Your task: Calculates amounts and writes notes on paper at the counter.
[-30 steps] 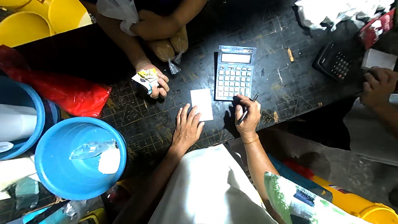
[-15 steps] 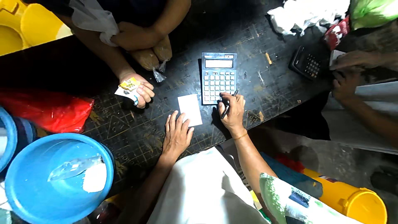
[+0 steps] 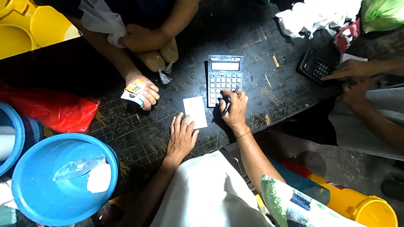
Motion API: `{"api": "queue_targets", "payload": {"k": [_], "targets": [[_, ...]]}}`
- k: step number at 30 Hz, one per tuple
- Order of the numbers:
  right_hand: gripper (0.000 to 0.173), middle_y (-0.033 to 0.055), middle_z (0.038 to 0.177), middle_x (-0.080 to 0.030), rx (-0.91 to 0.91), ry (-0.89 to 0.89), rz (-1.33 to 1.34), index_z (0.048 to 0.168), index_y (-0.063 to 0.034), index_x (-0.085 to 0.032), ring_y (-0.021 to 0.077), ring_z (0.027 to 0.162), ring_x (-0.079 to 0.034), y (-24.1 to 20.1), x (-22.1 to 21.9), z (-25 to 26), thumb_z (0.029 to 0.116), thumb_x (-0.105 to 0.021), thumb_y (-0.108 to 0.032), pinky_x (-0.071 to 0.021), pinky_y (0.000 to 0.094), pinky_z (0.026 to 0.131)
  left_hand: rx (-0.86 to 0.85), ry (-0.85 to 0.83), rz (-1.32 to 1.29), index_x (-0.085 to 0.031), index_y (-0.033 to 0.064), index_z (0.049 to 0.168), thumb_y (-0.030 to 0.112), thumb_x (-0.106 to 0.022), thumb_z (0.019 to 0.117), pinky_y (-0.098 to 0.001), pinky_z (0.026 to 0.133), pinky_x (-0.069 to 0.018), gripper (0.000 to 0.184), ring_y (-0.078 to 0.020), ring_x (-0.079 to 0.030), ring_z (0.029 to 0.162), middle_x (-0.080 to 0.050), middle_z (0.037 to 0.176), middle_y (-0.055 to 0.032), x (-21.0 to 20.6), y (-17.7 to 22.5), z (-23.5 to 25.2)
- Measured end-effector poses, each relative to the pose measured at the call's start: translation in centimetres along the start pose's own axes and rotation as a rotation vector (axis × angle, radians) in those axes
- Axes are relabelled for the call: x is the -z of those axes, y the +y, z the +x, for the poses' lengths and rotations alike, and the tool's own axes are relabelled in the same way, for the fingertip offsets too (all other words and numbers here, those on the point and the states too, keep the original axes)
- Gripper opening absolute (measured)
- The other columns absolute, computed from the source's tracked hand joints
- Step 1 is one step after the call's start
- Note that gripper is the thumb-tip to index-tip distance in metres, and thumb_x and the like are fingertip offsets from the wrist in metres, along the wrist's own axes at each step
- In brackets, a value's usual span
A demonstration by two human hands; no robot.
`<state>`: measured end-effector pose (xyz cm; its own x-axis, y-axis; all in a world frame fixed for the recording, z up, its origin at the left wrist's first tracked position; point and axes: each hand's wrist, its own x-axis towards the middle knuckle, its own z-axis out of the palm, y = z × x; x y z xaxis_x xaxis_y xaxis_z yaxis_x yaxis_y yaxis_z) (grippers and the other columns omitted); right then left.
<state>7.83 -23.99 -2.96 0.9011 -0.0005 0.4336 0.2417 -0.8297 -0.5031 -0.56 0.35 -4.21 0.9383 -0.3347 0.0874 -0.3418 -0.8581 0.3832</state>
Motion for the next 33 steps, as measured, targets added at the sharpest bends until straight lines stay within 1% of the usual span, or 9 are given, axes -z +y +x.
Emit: {"api": "queue_targets", "payload": {"k": [3, 5, 7, 12, 18, 23, 26, 30, 33], "targets": [[0.028, 0.0037, 0.121, -0.074, -0.011, 0.031, 0.017, 0.111, -0.0100, -0.071, 0.0272, 0.112, -0.062, 0.1, 0.4, -0.9, 0.1001, -0.053, -0.028, -0.0416, 0.0471, 0.100, -0.007, 0.004, 0.003, -0.069, 0.0110, 0.125, 0.041, -0.048, 0.1055, -0.0582, 0.123, -0.0221, 0.041, -0.0390, -0.033, 0.150, -0.053, 0.150, -0.0120, 0.1, -0.1, -0.1], [0.029, 0.0069, 0.118, -0.075, -0.019, 0.107, 0.018, 0.109, -0.0067, -0.071, 0.0249, 0.103, -0.066, 0.1, 1.1, -2.0, 0.1013, -0.051, -0.026, -0.0453, 0.0465, 0.097, -0.011, -0.001, 0.005, -0.069, 0.0111, 0.126, 0.041, -0.048, 0.1053, -0.0579, 0.123, -0.0220, 0.041, -0.0392, -0.033, 0.150, -0.052, 0.151, -0.0121, 0.1, 0.0, -0.1], [0.028, 0.0082, 0.120, -0.074, -0.043, 0.108, 0.001, 0.109, -0.0051, -0.069, 0.0226, 0.102, -0.070, 0.5, 1.4, -2.9, 0.1027, -0.050, -0.024, -0.0495, 0.0440, 0.097, -0.007, -0.003, 0.006, -0.068, 0.0115, 0.126, 0.041, -0.048, 0.1054, -0.0573, 0.124, -0.0214, 0.042, -0.0386, -0.032, 0.150, -0.052, 0.151, -0.0117, 0.1, 0.0, 0.0], [0.027, 0.0088, 0.125, -0.072, -0.057, 0.054, 0.030, 0.116, -0.0048, -0.067, 0.0258, 0.107, -0.065, 0.0, 1.8, -3.6, 0.1021, -0.052, -0.023, -0.0474, 0.0445, 0.094, -0.006, -0.017, -0.002, -0.068, 0.0114, 0.127, 0.039, -0.048, 0.1052, -0.0569, 0.125, -0.0189, 0.040, -0.0375, -0.031, 0.151, -0.052, 0.152, -0.0110, 0.3, 0.1, -0.1], [0.027, 0.0088, 0.122, -0.073, -0.001, 0.074, 0.107, 0.112, -0.0060, -0.068, 0.0262, 0.103, -0.063, -0.7, 1.1, -2.1, 0.1000, -0.053, -0.025, -0.0481, 0.0419, 0.089, -0.014, -0.005, -0.001, -0.067, 0.0116, 0.128, 0.040, -0.048, 0.1056, -0.0570, 0.125, -0.0200, 0.041, -0.0379, -0.030, 0.151, -0.051, 0.152, -0.0108, 0.1, 0.0, 0.0], [0.028, 0.0038, 0.123, -0.073, 0.043, -0.047, 0.075, 0.112, -0.0095, -0.070, 0.0258, 0.105, -0.062, -0.9, -0.2, -1.1, 0.0987, -0.052, -0.027, -0.0444, 0.0440, 0.091, -0.002, -0.008, -0.001, -0.068, 0.0119, 0.126, 0.041, -0.047, 0.1056, -0.0575, 0.125, -0.0199, 0.042, -0.0377, -0.030, 0.151, -0.051, 0.152, -0.0107, 0.0, 0.0, 0.0], [0.031, 0.0041, 0.115, -0.074, 0.031, -0.028, 0.051, 0.115, -0.0094, -0.071, 0.0258, 0.102, -0.061, -1.0, -0.3, 0.2, 0.0989, -0.051, -0.027, -0.0448, 0.0436, 0.090, -0.003, 0.005, 0.001, -0.069, 0.0118, 0.125, 0.041, -0.048, 0.1053, -0.0574, 0.124, -0.0208, 0.041, -0.0383, -0.032, 0.150, -0.053, 0.151, -0.0109, 0.0, 0.0, 0.1], [0.032, 0.0033, 0.124, -0.073, 0.026, -0.054, 0.033, 0.115, -0.0095, -0.069, 0.0275, 0.108, -0.061, -0.8, -1.1, 2.1, 0.0987, -0.050, -0.029, -0.0440, 0.0458, 0.091, -0.003, 0.002, 0.009, -0.068, 0.0120, 0.127, 0.041, -0.047, 0.1054, -0.0569, 0.124, -0.0206, 0.042, -0.0376, -0.031, 0.151, -0.052, 0.152, -0.0107, -0.1, 0.0, 0.0], [0.034, 0.0026, 0.119, -0.073, 0.004, -0.076, 0.015, 0.118, -0.0113, -0.070, 0.0272, 0.108, -0.061, -0.5, -0.8, 2.1, 0.0994, -0.050, -0.031, -0.0447, 0.0465, 0.092, 0.000, -0.006, 0.008, -0.068, 0.0122, 0.127, 0.041, -0.047, 0.1056, -0.0572, 0.124, -0.0208, 0.042, -0.0376, -0.031, 0.151, -0.051, 0.152, -0.0105, -0.1, 0.0, 0.1]]}}
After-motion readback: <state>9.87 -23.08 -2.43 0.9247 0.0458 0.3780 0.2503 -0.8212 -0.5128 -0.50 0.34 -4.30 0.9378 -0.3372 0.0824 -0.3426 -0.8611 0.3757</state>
